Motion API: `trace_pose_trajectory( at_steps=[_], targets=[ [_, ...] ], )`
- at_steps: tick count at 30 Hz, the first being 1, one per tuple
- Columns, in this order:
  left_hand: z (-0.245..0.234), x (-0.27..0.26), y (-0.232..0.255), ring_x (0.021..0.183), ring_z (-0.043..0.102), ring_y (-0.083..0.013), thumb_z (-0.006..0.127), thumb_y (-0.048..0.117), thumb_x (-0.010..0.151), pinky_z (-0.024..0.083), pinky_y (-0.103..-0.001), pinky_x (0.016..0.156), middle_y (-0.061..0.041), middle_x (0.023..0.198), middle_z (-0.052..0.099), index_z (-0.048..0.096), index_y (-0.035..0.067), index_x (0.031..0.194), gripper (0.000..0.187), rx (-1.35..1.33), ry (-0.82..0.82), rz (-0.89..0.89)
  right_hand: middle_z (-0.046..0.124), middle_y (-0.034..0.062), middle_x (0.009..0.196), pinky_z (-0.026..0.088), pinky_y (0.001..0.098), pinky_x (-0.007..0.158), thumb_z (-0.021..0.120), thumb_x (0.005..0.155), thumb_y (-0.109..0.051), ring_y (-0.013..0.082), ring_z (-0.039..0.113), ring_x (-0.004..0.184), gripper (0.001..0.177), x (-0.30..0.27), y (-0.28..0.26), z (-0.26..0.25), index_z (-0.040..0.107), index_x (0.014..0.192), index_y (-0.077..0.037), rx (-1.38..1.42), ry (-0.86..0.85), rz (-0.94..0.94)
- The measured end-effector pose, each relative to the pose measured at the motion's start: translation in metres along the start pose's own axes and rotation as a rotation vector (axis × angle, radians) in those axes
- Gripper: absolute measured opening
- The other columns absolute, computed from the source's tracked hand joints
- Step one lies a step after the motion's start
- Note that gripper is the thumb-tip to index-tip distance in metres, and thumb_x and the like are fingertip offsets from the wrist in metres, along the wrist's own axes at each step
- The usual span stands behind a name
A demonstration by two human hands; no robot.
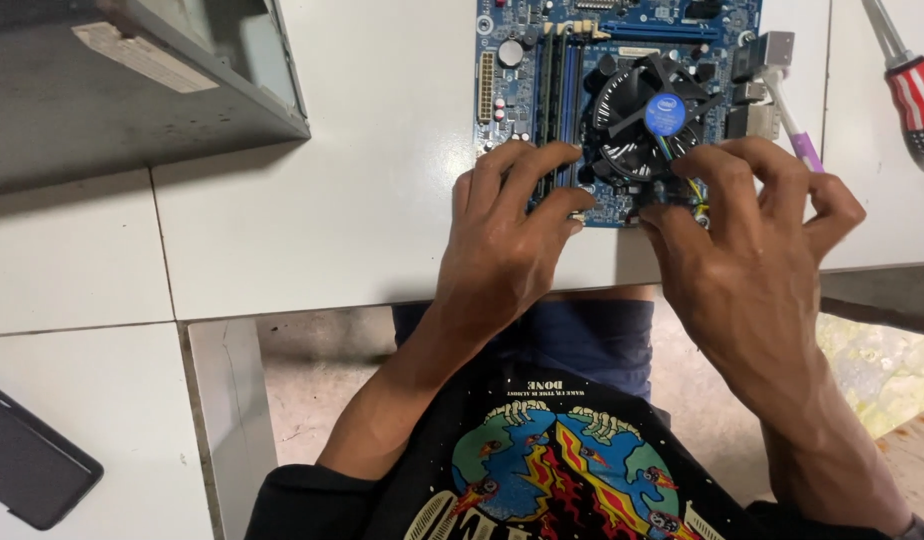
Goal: A person is using a toothbrush to clean dust from a computer motherboard on a repair bench.
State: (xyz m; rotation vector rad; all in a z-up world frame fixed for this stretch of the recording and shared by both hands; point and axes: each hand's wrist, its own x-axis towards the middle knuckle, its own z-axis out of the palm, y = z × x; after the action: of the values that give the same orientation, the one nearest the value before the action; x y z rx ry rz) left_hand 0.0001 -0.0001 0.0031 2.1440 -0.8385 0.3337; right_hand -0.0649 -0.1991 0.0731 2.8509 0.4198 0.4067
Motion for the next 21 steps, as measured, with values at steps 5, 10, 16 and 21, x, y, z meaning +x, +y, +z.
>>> trace_pose_trajectory(
  at_steps=[5,10,16,21],
  targets=[
    [-0.001,0.001,0.0,0.126,0.058,-0.0365,0.09,0.002,0.09,0.051,-0.052,0.091,-0.009,0.138,0.062,0.076,0.011,0.106,0.023,0.017,0.006,-0.016,0.073,0.008,0.138,0.029,0.0465,0.102,0.096,0.103,-0.021,0.0332,0.059,0.134,0.021,0.0,-0.002,0.004,0.076,0.107,-0.018,-0.007,-0.037,0.005],
    [-0.005,0.003,0.001,0.124,0.058,-0.0359,0.09,0.002,0.089,0.05,-0.05,0.088,-0.009,0.136,0.064,0.076,0.011,0.105,0.022,0.019,-0.002,-0.007,0.073,0.0071,0.134,0.028,0.0451,0.1,0.096,0.103,-0.014,0.0329,0.061,0.131,0.022,-0.006,0.001,0.009,0.077,0.112,-0.019,0.0,-0.021,0.008],
    [-0.006,0.003,0.0,0.127,0.055,-0.0367,0.088,0.003,0.089,0.049,-0.053,0.092,-0.008,0.138,0.061,0.074,0.01,0.107,0.024,-0.035,-0.043,-0.034,0.068,0.0221,0.114,0.037,0.0572,0.103,0.098,0.105,-0.013,0.04,0.062,0.112,0.022,-0.041,0.021,0.032,0.085,0.123,-0.015,0.27,0.217,0.083],
    [-0.005,0.003,0.001,0.129,0.054,-0.0366,0.089,0.001,0.088,0.05,-0.053,0.091,-0.01,0.138,0.062,0.076,0.01,0.107,0.024,-0.019,-0.046,-0.028,0.054,0.0216,0.109,0.052,0.0324,0.086,0.065,0.105,0.017,0.0266,0.058,0.098,0.035,-0.04,-0.041,0.017,0.044,0.132,0.008,0.981,0.408,0.749]
  ],
)
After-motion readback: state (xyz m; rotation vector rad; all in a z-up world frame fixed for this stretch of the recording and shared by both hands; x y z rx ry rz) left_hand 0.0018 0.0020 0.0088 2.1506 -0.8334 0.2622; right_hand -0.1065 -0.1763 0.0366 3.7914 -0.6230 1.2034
